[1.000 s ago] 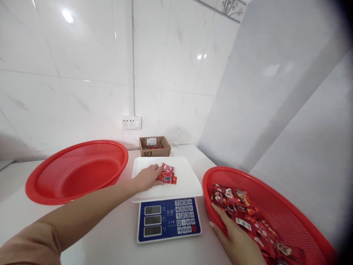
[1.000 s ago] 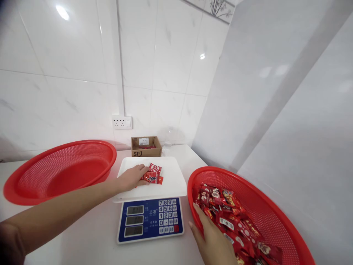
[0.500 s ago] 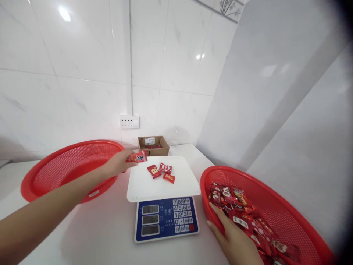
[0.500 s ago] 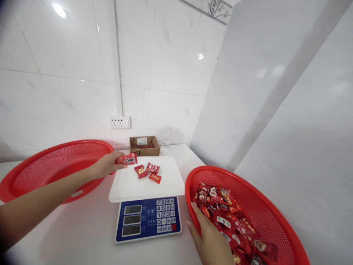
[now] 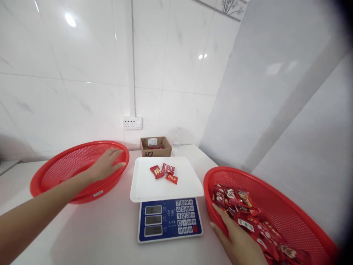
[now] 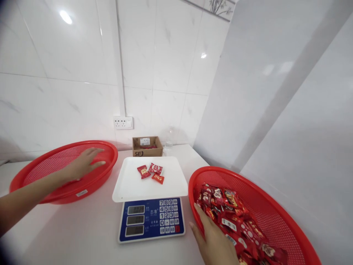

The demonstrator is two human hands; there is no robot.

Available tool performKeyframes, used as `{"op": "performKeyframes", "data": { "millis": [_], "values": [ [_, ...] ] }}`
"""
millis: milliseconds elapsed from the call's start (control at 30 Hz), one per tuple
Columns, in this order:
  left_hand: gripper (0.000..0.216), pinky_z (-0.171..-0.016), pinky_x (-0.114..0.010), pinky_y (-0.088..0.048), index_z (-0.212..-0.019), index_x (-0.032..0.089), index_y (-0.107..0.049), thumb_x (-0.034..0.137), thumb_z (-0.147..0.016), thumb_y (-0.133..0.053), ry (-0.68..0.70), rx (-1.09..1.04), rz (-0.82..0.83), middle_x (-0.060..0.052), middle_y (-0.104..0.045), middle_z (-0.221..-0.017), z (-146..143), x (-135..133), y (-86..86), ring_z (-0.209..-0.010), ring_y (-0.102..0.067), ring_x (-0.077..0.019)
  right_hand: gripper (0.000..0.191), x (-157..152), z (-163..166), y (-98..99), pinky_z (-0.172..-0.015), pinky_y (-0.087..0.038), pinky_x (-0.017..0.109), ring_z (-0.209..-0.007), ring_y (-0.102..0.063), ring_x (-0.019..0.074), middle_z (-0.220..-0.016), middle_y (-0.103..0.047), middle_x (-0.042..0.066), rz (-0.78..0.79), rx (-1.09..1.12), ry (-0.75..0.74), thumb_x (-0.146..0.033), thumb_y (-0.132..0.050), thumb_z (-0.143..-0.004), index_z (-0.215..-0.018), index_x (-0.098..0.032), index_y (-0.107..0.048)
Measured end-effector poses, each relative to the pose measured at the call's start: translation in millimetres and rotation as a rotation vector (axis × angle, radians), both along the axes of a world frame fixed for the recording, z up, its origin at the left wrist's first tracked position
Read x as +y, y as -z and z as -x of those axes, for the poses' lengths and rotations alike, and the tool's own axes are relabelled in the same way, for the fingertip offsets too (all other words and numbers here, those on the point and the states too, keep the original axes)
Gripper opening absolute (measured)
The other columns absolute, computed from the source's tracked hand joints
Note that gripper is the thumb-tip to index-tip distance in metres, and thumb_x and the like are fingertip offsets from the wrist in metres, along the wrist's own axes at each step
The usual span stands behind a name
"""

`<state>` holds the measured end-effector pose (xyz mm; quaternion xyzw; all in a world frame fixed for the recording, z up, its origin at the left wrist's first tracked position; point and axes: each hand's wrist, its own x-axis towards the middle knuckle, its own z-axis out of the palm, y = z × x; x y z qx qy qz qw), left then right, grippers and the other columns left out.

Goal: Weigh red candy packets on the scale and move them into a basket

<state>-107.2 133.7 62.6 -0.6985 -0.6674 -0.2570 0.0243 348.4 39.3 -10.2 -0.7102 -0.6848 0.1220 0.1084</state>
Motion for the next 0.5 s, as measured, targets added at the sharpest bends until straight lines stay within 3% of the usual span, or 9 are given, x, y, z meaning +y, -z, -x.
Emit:
{"op": "performKeyframes", "data": {
  "millis": [100, 200, 300, 500],
  "values": [
    [0.058, -0.104, -0.046, -0.032, -0.129, 0.019, -0.043, 0.054, -0.083, -0.041, 0.19, 0.087, 0.094, -0.013, -0.04, -0.139, -45.3, 16.4, 13.3, -0.132, -0.031, -0.0299, 0.055, 0.1, 0.6, -1.2, -0.088, -0.048, 0.039, -0.117, -0.052, 0.0273, -0.134, -0.05, 0.005, -0.006, 0.01, -0.001, -0.047, -0.034, -0.086, -0.137, -0.026, -0.04],
    [0.068, -0.106, -0.042, -0.03, -0.136, 0.019, -0.034, 0.061, -0.082, -0.039, 0.317, 0.113, 0.179, -0.013, -0.032, -0.146, -94.3, 32.0, 28.6, -0.135, -0.026, -0.0267, 0.053, -0.6, 1.5, -2.3, -0.088, -0.048, 0.037, -0.115, -0.054, 0.0259, -0.132, -0.052, 0.004, -0.027, 0.015, 0.001, -0.045, -0.035, -0.086, -0.135, -0.026, -0.043],
    [0.079, -0.105, -0.046, -0.029, -0.139, 0.021, -0.03, 0.069, -0.078, -0.039, 0.417, 0.15, 0.266, -0.014, -0.024, -0.15, -139.2, 42.1, 38.5, -0.137, -0.019, -0.0308, 0.052, -1.5, 2.5, -2.3, -0.087, -0.049, 0.035, -0.115, -0.054, 0.0247, -0.132, -0.052, 0.003, -0.051, 0.019, -0.008, -0.043, -0.037, -0.086, -0.134, -0.026, -0.044],
    [0.073, -0.099, -0.051, -0.033, -0.135, 0.026, -0.036, 0.068, -0.075, -0.044, 0.515, 0.24, 0.308, -0.012, -0.035, -0.144, -194.2, 50.0, 43.9, -0.132, -0.029, -0.0333, 0.049, -3.3, 5.0, -3.7, -0.085, -0.05, 0.036, -0.112, -0.056, 0.0249, -0.129, -0.055, 0.003, -0.089, 0.018, 0.009, -0.043, -0.038, -0.087, -0.133, -0.028, -0.046]
  ]
}}
